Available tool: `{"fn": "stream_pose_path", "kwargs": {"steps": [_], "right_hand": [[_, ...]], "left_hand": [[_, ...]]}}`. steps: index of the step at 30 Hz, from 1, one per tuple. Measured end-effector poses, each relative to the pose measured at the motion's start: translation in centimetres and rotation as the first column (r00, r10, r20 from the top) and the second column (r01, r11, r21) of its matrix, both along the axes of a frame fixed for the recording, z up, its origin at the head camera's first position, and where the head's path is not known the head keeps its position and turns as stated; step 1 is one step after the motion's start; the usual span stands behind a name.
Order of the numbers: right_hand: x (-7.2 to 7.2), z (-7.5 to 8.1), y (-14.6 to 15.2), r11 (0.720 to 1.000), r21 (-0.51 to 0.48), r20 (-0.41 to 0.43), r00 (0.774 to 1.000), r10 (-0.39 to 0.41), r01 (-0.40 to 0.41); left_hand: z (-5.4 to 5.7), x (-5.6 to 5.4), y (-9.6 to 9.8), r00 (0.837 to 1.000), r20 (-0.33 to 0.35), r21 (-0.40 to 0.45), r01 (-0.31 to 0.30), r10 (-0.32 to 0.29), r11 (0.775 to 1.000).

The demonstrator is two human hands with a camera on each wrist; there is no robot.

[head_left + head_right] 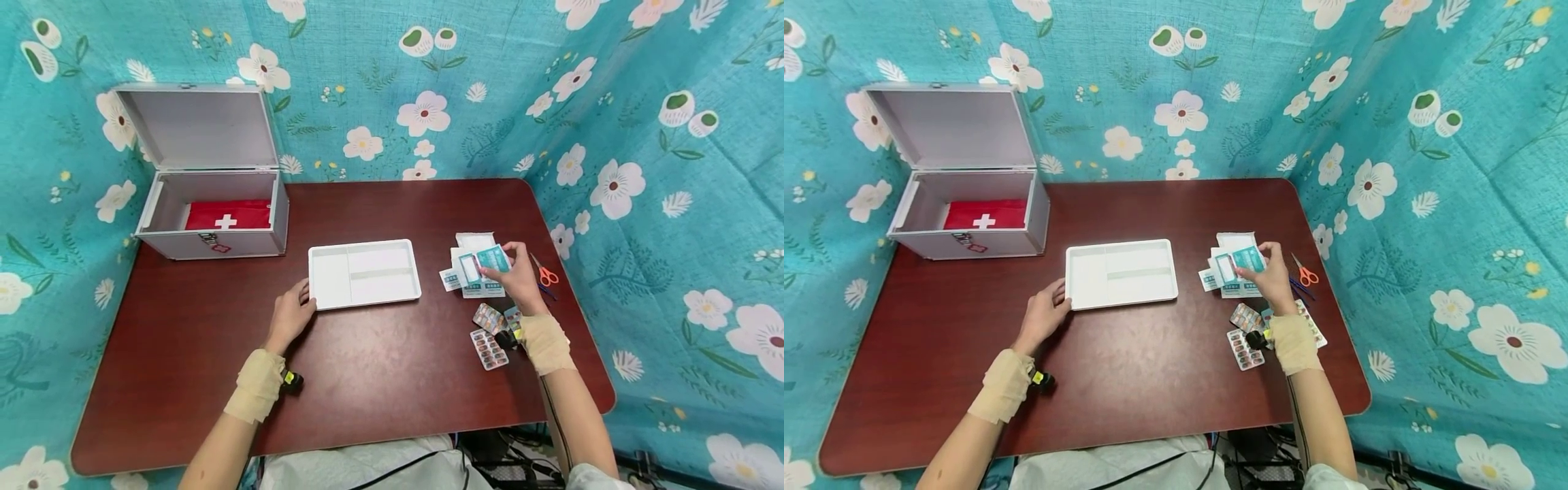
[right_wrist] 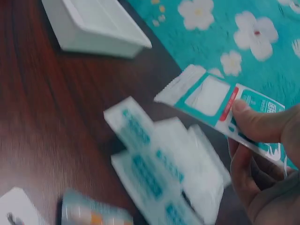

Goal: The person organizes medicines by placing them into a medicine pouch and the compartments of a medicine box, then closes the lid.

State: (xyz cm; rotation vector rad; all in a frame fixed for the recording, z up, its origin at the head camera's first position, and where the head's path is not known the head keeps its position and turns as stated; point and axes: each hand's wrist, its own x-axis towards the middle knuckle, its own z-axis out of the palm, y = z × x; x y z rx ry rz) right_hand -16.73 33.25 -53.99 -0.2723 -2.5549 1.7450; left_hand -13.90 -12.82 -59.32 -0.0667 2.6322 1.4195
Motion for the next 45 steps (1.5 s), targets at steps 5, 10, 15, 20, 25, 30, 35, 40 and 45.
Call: {"fn": "stream_pose_path", "kwargs": {"steps": [5, 10, 15, 20, 25, 30, 35, 40, 45], "right_hand": [[-1.1, 2.8, -5.1, 0.987, 0.050, -0.016, 0.988, 0.154, -0.153], [-2.8, 3.8, -10.3, 0.950, 0.051, -0.003, 0.951, 0.310, -0.309], [-5.7, 1.3, -15.4, 0.908, 0.180, -0.021, 0.921, 0.389, -0.380], [-7.1, -0.6, -19.8, 0.854, 0.241, -0.001, 0.880, 0.476, -0.462], [-7.4, -1.6, -24.0, 0.800, 0.274, 0.002, 0.832, 0.554, -0.533], [-7.5, -2.3, -27.4, 0.756, 0.318, 0.045, 0.806, 0.590, -0.571], [-7.3, -2.9, -28.9, 0.705, 0.435, 0.058, 0.799, 0.598, -0.560], [-7.1, -3.2, -29.6, 0.632, 0.567, 0.071, 0.795, 0.602, -0.529], [-6.6, -3.4, -30.2, 0.526, 0.684, 0.099, 0.778, 0.620, -0.506]], "left_hand": [[0.0, 0.1, -0.2, 1.000, -0.002, -0.010, 0.001, -0.001, 1.000], [0.1, 0.0, -0.1, 1.000, 0.003, 0.003, 0.008, -0.008, 1.000], [0.1, -0.2, -0.2, 1.000, -0.003, 0.022, -0.001, 0.001, 1.000], [0.1, -0.2, 0.0, 1.000, -0.018, 0.027, -0.002, 0.002, 1.000], [-0.2, -0.2, 0.1, 1.000, -0.026, 0.028, -0.009, 0.010, 1.000], [-0.2, -0.2, 0.0, 0.999, -0.023, 0.029, -0.030, 0.030, 0.999], [-0.2, -0.1, -0.1, 0.999, -0.022, 0.024, -0.032, 0.032, 0.999], [-0.3, -0.2, -0.2, 0.999, -0.038, 0.017, -0.035, 0.035, 0.999], [-0.5, -0.2, -0.2, 0.998, -0.051, 0.017, -0.035, 0.036, 0.999]]}}
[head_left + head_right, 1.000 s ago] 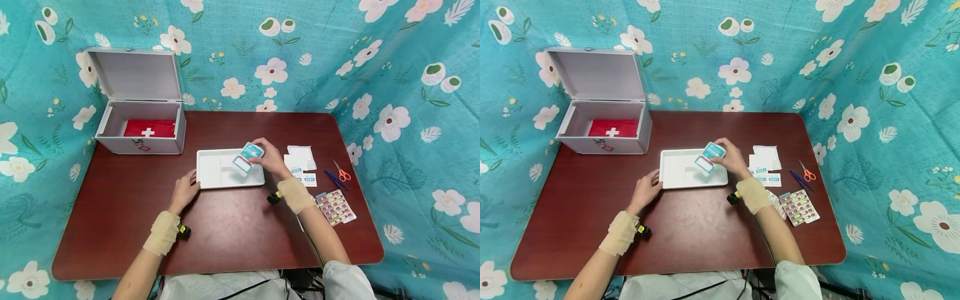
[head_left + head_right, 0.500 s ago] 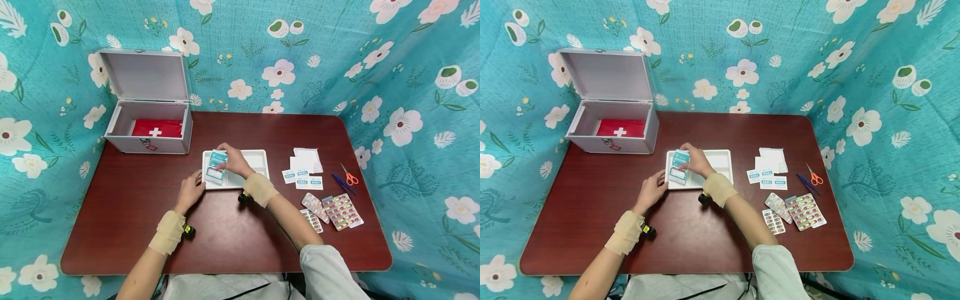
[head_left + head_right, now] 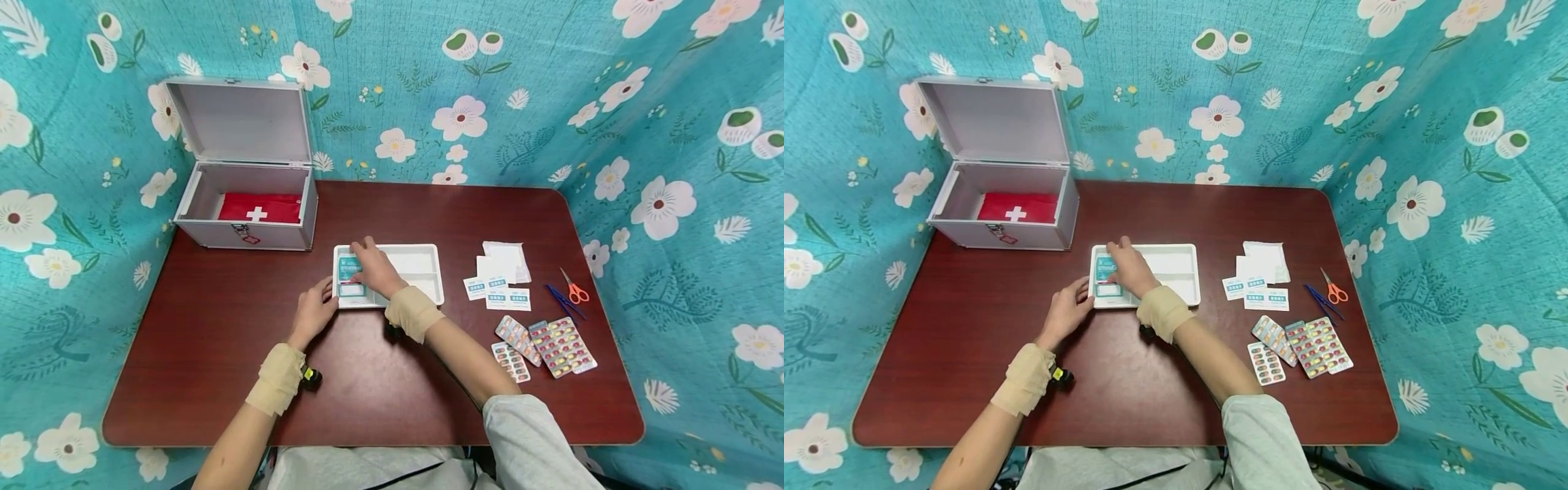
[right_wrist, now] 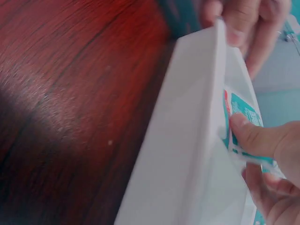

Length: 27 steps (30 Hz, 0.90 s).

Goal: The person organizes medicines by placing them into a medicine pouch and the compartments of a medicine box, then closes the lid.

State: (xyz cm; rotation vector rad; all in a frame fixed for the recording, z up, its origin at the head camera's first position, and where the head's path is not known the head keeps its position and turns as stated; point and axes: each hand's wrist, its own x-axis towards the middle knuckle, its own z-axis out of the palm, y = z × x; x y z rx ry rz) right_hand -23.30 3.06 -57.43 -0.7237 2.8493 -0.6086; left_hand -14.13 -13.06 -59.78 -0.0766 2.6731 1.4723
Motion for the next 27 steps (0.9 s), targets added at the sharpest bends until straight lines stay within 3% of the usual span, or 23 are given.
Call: {"fn": "stream_pose_path", "kwargs": {"steps": [5, 9, 13, 16, 19, 21, 27], "right_hand": [[0.7, -0.6, -0.7, 0.981, 0.195, -0.167, 0.986, 0.028, 0.005], [1.1, -1.1, -0.6, 0.969, 0.245, -0.154, 0.988, 0.008, 0.030], [1.0, -1.1, 0.4, 0.990, 0.139, -0.129, 0.992, -0.009, 0.028], [0.5, -0.4, 2.1, 0.999, -0.008, -0.178, 0.983, -0.042, 0.041], [0.0, 0.8, 4.9, 0.990, -0.126, -0.217, 0.972, -0.086, 0.059], [-0.3, 1.5, 7.3, 0.984, -0.155, -0.225, 0.967, -0.122, 0.088], [-0.2, 2.6, 15.9, 0.945, -0.206, -0.152, 0.946, -0.288, 0.255]], "left_hand": [[0.1, -0.1, 0.1, 1.000, 0.003, 0.028, -0.001, 0.001, 1.000], [0.2, 0.0, 0.2, 1.000, 0.017, 0.032, 0.003, -0.004, 0.999], [0.0, 0.0, 0.0, 1.000, 0.025, 0.027, -0.001, 0.001, 1.000], [0.0, -0.1, 0.0, 1.000, 0.019, 0.021, -0.004, 0.004, 1.000], [0.1, -0.2, 0.0, 1.000, 0.013, 0.019, -0.003, 0.003, 1.000], [0.1, -0.2, 0.0, 1.000, 0.015, 0.020, -0.006, 0.006, 1.000], [0.0, 0.0, 0.1, 1.000, 0.029, 0.022, -0.003, 0.002, 1.000]]}}
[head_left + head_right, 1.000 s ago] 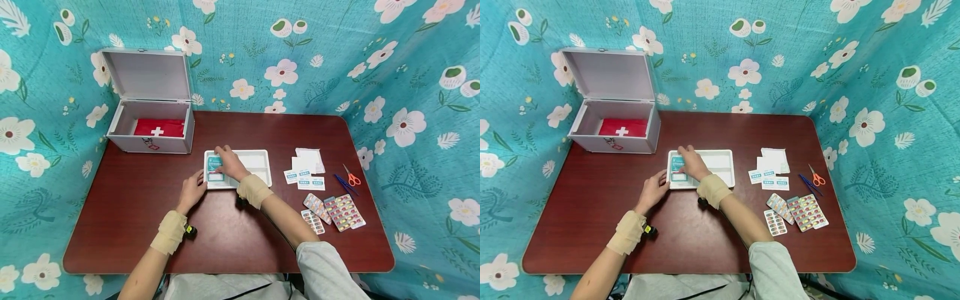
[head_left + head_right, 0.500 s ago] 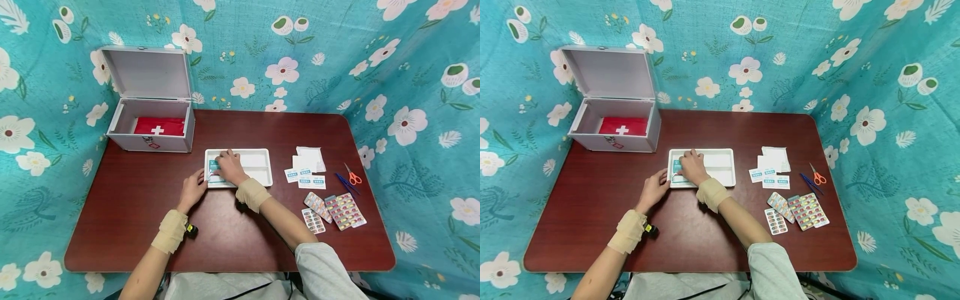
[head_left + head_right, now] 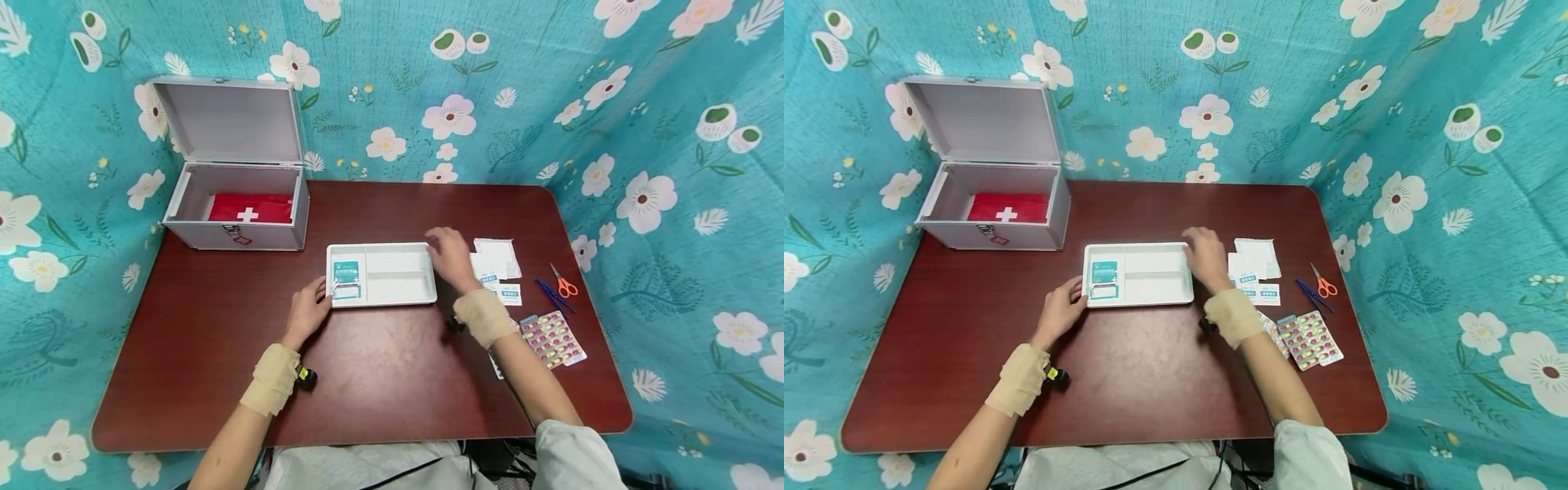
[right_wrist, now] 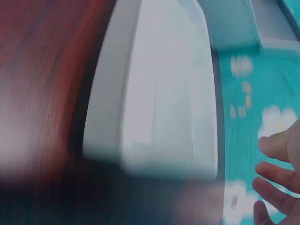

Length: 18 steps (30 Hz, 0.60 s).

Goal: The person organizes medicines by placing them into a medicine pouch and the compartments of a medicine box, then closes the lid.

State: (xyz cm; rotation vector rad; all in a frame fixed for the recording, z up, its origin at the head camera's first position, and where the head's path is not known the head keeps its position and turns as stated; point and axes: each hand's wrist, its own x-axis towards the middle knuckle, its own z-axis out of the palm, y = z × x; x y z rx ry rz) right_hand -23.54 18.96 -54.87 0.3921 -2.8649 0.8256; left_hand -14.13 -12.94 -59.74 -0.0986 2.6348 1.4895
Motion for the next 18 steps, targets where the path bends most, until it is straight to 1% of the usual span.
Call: {"fn": "stream_pose_path", "kwargs": {"steps": [2, 5, 9, 12, 15, 16, 18], "right_hand": [[0.0, -0.2, 2.8, 0.999, -0.005, 0.021, 0.998, -0.053, 0.053], [0.2, -0.7, 6.8, 0.995, 0.013, 0.059, 0.993, -0.099, 0.099], [0.3, -1.5, 10.9, 0.989, 0.085, 0.135, 0.982, -0.135, 0.124], [0.3, -2.2, 12.7, 0.981, 0.144, 0.217, 0.963, -0.158, 0.129], [0.3, -2.7, 13.6, 0.974, 0.192, 0.292, 0.941, -0.172, 0.118], [0.3, -2.8, 13.8, 0.972, 0.202, 0.311, 0.934, -0.177, 0.117], [0.1, -3.0, 13.9, 0.968, 0.223, 0.324, 0.927, -0.186, 0.116]], "left_hand": [[0.0, 0.0, 0.0, 1.000, 0.003, 0.001, 0.001, -0.001, 1.000], [0.1, 0.2, 0.0, 1.000, 0.007, 0.003, -0.001, 0.001, 1.000], [0.2, 0.3, 0.0, 1.000, 0.013, 0.001, -0.008, 0.008, 1.000], [0.3, 0.3, 0.0, 1.000, 0.015, -0.007, -0.011, 0.011, 1.000], [0.3, 0.3, 0.0, 1.000, 0.015, -0.012, -0.008, 0.008, 1.000], [0.3, 0.3, 0.0, 1.000, 0.017, -0.013, -0.008, 0.008, 1.000], [0.2, 0.2, 0.0, 1.000, 0.019, -0.011, -0.007, 0.008, 1.000]]}}
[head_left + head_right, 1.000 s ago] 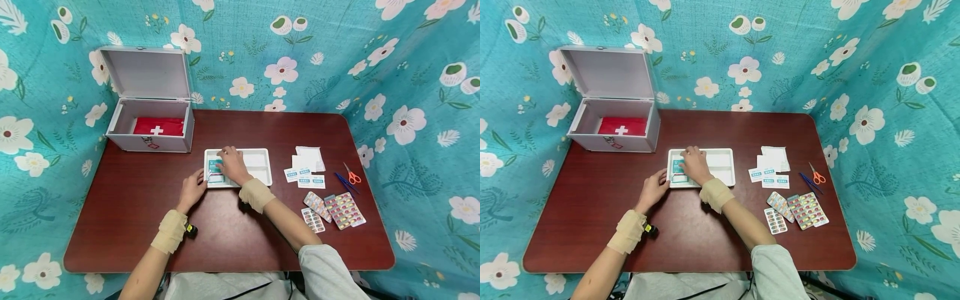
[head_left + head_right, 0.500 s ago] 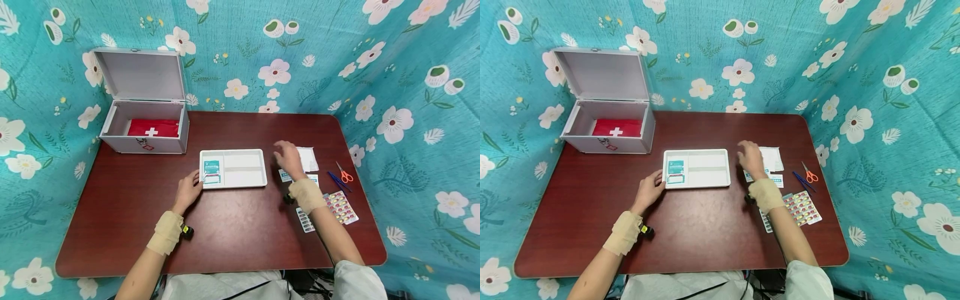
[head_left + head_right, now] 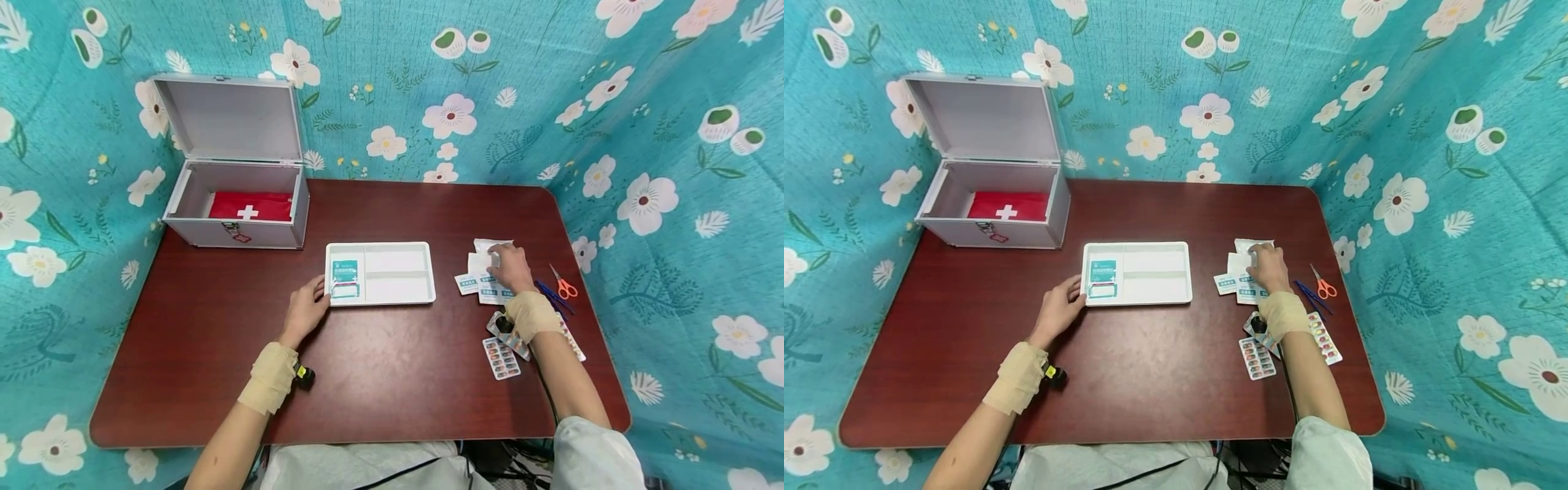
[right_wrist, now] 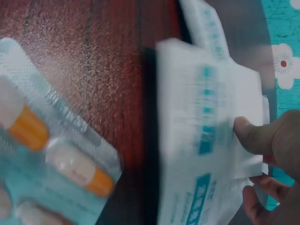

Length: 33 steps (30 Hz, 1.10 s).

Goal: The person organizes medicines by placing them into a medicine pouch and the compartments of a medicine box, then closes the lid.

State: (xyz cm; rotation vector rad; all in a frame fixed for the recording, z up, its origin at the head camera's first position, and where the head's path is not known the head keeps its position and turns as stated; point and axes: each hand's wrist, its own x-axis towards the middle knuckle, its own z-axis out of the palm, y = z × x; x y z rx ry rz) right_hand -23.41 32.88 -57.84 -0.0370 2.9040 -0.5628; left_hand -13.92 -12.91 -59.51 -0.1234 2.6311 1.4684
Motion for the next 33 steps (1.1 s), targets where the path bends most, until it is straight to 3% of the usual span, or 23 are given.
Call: {"fn": "stream_pose_path", "kwargs": {"steps": [9, 16, 20, 26, 30, 33], "right_hand": [[0.1, -0.1, 0.3, 0.999, 0.028, -0.039, 0.999, -0.031, 0.032], [0.7, 1.0, 0.7, 0.997, -0.035, -0.147, 0.987, -0.068, 0.064], [0.7, 1.9, 0.8, 0.992, -0.063, -0.233, 0.964, -0.125, 0.113], [0.5, 3.4, 0.1, 0.966, -0.145, -0.333, 0.909, -0.249, 0.212], [0.5, 4.3, -1.2, 0.943, -0.252, -0.326, 0.899, -0.294, 0.217], [0.7, 4.5, -3.0, 0.934, -0.300, -0.311, 0.906, -0.288, 0.194]], "left_hand": [[-0.1, -0.1, 0.1, 1.000, -0.003, 0.004, 0.001, -0.001, 1.000], [0.0, -0.1, 0.0, 1.000, -0.005, 0.005, 0.003, -0.003, 1.000], [0.1, -0.2, -0.1, 1.000, -0.003, 0.008, 0.008, -0.008, 1.000], [0.0, -0.3, -0.3, 1.000, -0.002, 0.016, 0.012, -0.012, 1.000], [-0.1, -0.2, -0.3, 1.000, -0.001, 0.017, 0.013, -0.013, 1.000], [-0.1, -0.2, -0.3, 1.000, -0.002, 0.018, 0.010, -0.010, 1.000]]}}
